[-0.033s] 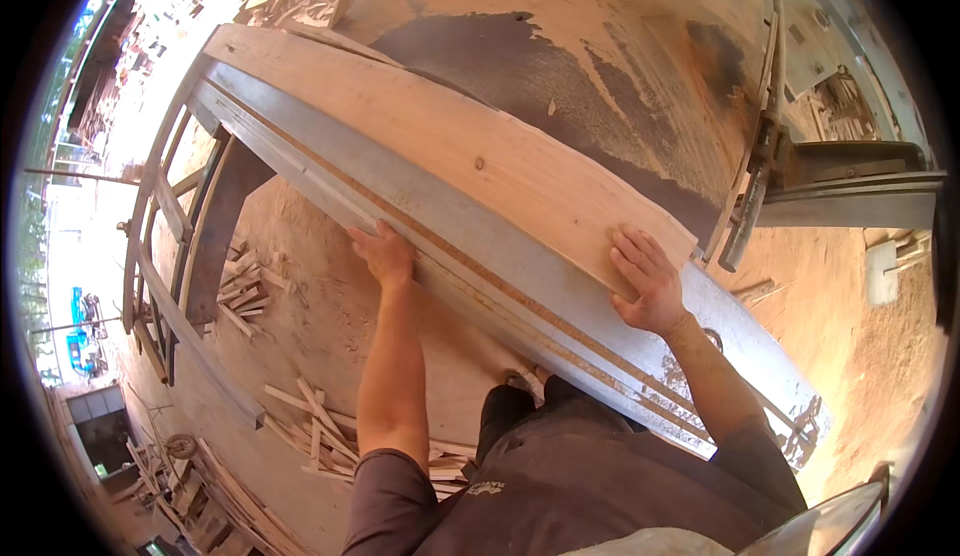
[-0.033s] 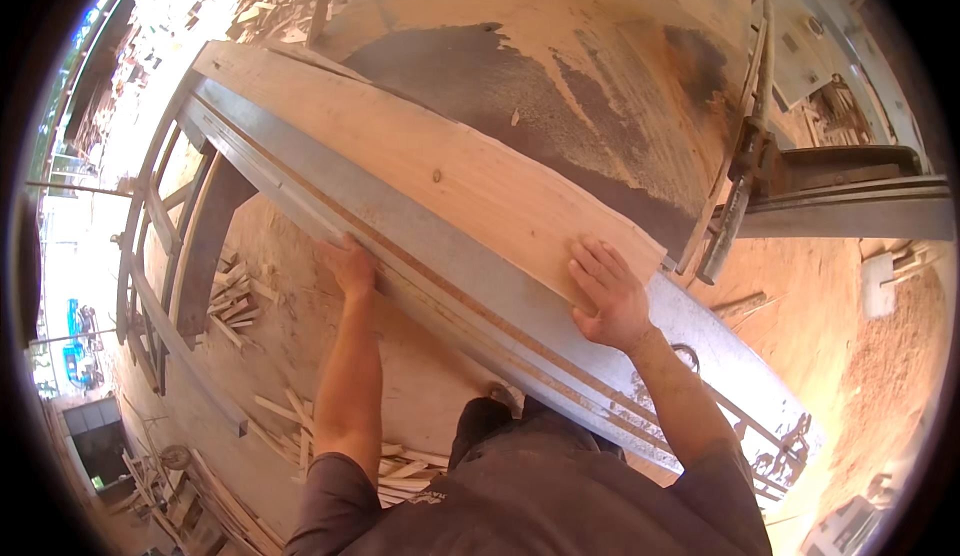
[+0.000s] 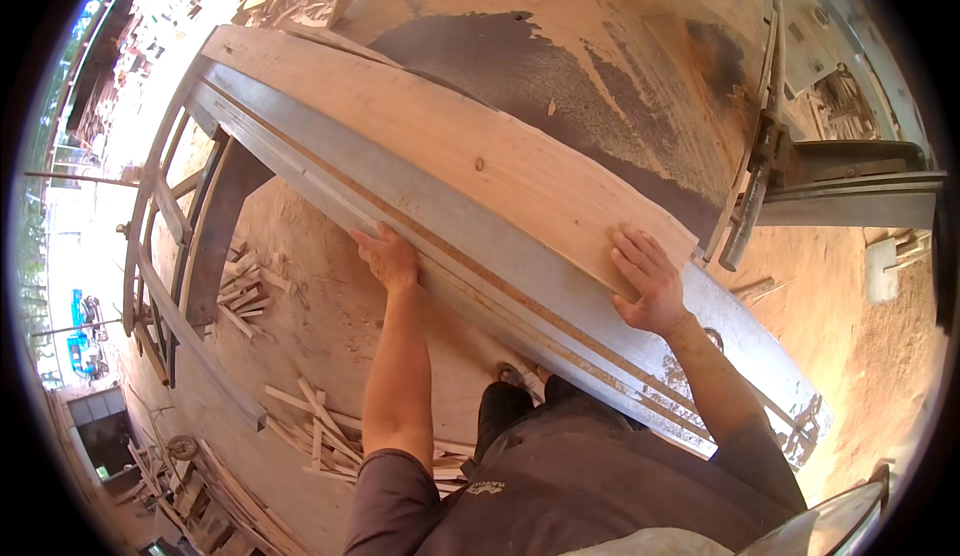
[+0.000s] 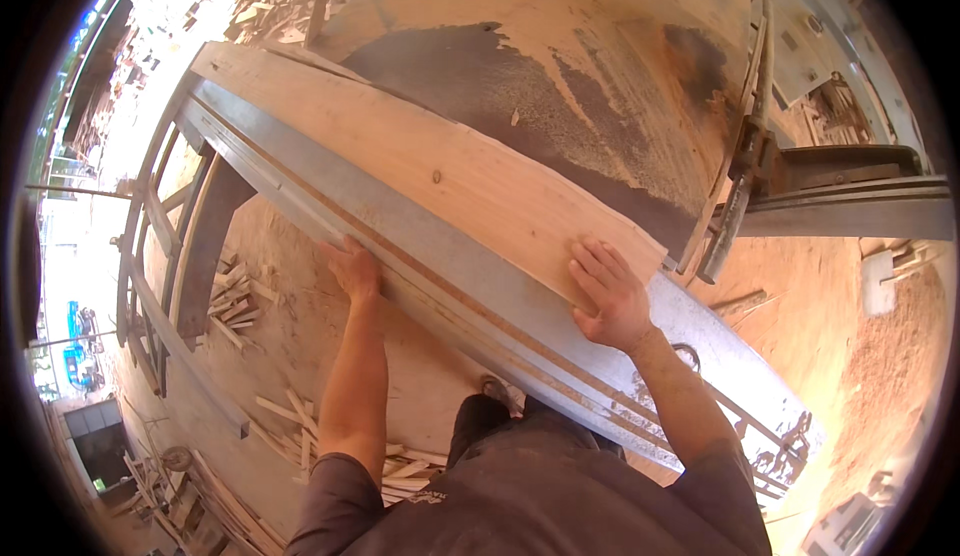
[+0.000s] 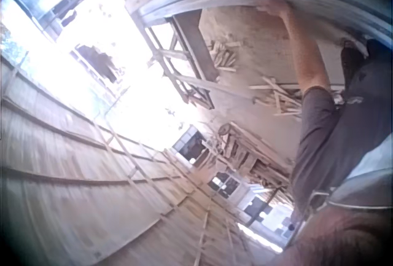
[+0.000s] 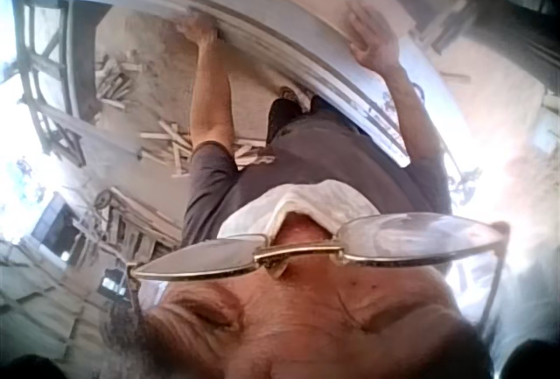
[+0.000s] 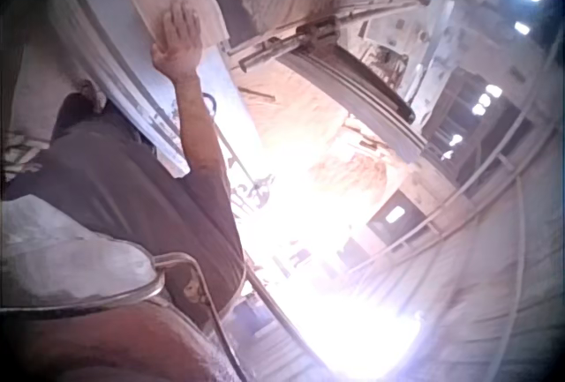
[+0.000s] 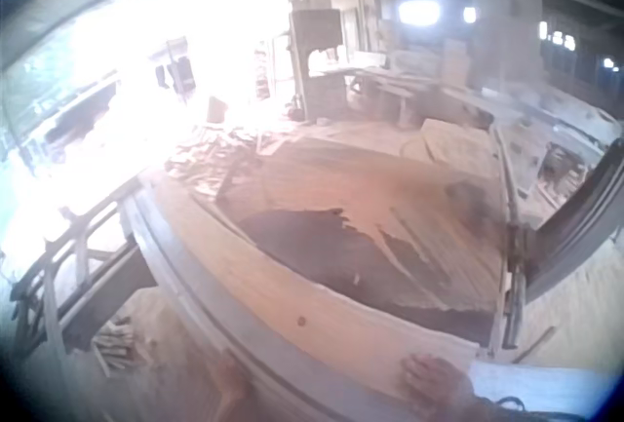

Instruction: The person operates a table saw to trim wood planks, uses a measuring tape to mark a board, and then makes several longitudinal cuts while guiding the lumber by hand.

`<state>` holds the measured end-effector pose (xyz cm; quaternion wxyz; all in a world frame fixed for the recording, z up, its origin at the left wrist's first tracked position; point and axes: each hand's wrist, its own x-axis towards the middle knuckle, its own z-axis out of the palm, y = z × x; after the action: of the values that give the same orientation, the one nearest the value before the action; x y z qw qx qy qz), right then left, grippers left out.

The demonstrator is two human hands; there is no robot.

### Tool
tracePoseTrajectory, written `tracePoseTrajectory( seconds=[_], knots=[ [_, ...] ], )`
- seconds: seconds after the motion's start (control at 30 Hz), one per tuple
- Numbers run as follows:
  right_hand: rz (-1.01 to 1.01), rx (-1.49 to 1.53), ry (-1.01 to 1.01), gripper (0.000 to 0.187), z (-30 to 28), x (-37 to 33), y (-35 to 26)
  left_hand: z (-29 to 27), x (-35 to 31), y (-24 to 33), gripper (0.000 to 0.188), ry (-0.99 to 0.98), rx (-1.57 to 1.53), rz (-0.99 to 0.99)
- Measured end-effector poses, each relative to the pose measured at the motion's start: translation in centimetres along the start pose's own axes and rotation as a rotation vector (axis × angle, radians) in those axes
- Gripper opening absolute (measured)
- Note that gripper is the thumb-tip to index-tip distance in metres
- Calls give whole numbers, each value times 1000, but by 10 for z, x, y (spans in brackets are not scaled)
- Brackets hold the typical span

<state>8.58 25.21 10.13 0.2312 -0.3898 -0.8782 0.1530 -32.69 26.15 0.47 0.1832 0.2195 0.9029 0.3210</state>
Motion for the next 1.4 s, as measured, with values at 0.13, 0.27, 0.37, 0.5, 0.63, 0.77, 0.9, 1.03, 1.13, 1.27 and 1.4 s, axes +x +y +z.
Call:
tracePoseTrajectory(
  seconds=[0.13,0.27,0.37,0.5,0.63,0.77,0.9,1.03,1.13,1.27,1.4],
  knots=[
    [37,-2,-3,64,1,-3,-3,-4,-1,-1,72,-20,15,28],
    [55,-6,-7,62,5,0,-6,3,13,-15,70,27,19,89],
    [59,2,-2,62,9,8,-5,-1,15,-4,69,7,46,30],
    [48,1,9,63,14,21,-8,4,33,-8,67,23,33,17],
    [47,4,8,65,19,33,-11,5,53,-12,67,26,32,55],
    [45,21,14,65,27,45,-12,6,73,-18,67,25,47,55],
    [39,12,19,65,35,55,-14,7,85,-16,65,42,45,37],
    [34,6,24,65,41,68,-16,5,96,-12,64,76,8,88],
    [38,4,19,64,45,78,-21,5,113,-18,65,80,10,94],
    [20,8,30,60,55,85,-20,1,126,-15,65,44,-4,69],
    [-22,39,58,56,64,92,-18,-1,135,-15,65,45,12,105]
  ],
)
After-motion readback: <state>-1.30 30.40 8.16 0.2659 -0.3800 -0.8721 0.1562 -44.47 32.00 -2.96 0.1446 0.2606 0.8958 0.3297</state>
